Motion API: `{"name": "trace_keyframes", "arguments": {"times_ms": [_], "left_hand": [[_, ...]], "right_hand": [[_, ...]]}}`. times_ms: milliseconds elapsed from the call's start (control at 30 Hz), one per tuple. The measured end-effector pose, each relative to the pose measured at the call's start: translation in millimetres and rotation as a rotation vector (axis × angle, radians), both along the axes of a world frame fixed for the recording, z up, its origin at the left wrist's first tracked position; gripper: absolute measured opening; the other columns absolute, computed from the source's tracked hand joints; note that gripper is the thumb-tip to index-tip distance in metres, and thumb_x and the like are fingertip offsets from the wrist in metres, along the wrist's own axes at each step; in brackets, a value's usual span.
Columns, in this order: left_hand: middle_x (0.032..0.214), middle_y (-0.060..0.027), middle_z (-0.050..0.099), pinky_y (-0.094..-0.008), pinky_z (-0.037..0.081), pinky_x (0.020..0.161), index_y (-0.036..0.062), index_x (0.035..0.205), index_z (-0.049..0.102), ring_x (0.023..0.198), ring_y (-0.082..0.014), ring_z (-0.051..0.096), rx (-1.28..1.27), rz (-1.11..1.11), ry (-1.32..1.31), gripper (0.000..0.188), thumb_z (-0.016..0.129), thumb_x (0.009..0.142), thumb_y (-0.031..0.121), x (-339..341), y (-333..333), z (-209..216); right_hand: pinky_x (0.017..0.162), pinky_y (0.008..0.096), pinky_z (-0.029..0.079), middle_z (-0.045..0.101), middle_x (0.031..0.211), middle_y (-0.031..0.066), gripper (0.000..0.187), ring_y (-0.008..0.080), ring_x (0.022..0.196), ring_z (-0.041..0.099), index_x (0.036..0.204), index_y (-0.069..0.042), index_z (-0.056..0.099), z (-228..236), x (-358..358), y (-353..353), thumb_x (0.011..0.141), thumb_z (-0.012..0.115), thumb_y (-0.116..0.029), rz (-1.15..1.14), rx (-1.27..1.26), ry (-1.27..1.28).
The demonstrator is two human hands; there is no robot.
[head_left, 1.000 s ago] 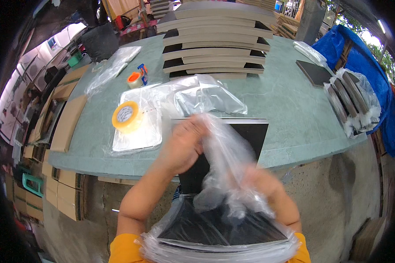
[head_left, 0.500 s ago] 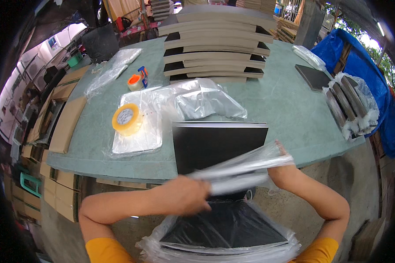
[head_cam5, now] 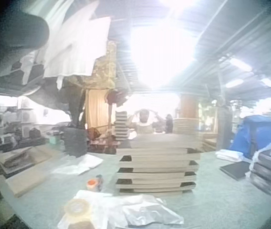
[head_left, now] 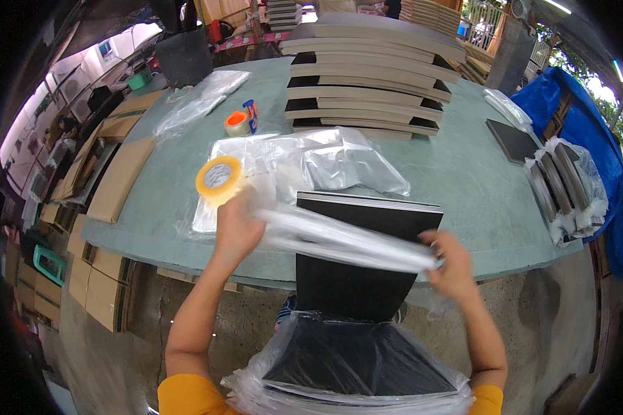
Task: The person places black folders into plastic bags by hand, sliding each folder into a bag and stacking the packed items on a table.
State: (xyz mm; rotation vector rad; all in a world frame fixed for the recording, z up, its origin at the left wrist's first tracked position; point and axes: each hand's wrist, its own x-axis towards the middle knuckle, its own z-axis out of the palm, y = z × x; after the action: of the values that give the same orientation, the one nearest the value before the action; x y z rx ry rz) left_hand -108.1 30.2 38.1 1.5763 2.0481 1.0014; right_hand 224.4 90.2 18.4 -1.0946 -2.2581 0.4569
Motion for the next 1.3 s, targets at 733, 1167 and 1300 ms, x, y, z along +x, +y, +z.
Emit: {"name": "trace_keyframes", "arguments": {"times_ms": [733, 1167, 1300], "left_hand": [[0.095, -0.0059, 0.058, -0.0266, 0.044, 0.074, -0.0021, 0.112, 0.048, 0.082, -0.014, 0.056, -0.693, -0.454, -1.25, 0.048, 0.062, 0.068, 0.009, -17.9, -69.9, -162.7], [0.096, -0.0159, 0.058, -0.0363, 0.043, 0.079, 0.0025, 0.124, 0.032, 0.091, -0.0259, 0.056, 0.026, -0.32, -0.506, 0.074, 0.052, 0.075, 0.054, 18.7, -81.5, 11.0], [0.093, -0.0126, 0.058, -0.0346, 0.043, 0.076, 0.0044, 0.114, 0.046, 0.084, -0.026, 0.056, 0.089, -0.666, 0.025, 0.056, 0.059, 0.072, 0.04, 38.5, -101.3, 42.1]], "right_hand": [[0.077, 0.0258, 0.041, 0.057, 0.094, 0.0066, 0.041, 0.0149, 0.084, 0.053, 0.101, 0.002, 0.054, -205.5, 99.2, -46.0, 0.065, 0.063, -0.016, 0.397, -1.573, 0.599], [0.068, 0.0218, 0.039, 0.057, 0.082, 0.0078, 0.037, 0.0117, 0.074, 0.051, 0.102, 0.004, 0.054, -42.1, 36.7, -25.5, 0.07, 0.066, -0.01, 0.642, -1.234, -0.007], [0.066, 0.0221, 0.04, 0.056, 0.081, 0.0046, 0.024, 0.0108, 0.073, 0.05, 0.091, 0.004, 0.055, -34.8, 26.8, -19.1, 0.073, 0.063, -0.008, 0.61, -1.136, 0.12]]}}
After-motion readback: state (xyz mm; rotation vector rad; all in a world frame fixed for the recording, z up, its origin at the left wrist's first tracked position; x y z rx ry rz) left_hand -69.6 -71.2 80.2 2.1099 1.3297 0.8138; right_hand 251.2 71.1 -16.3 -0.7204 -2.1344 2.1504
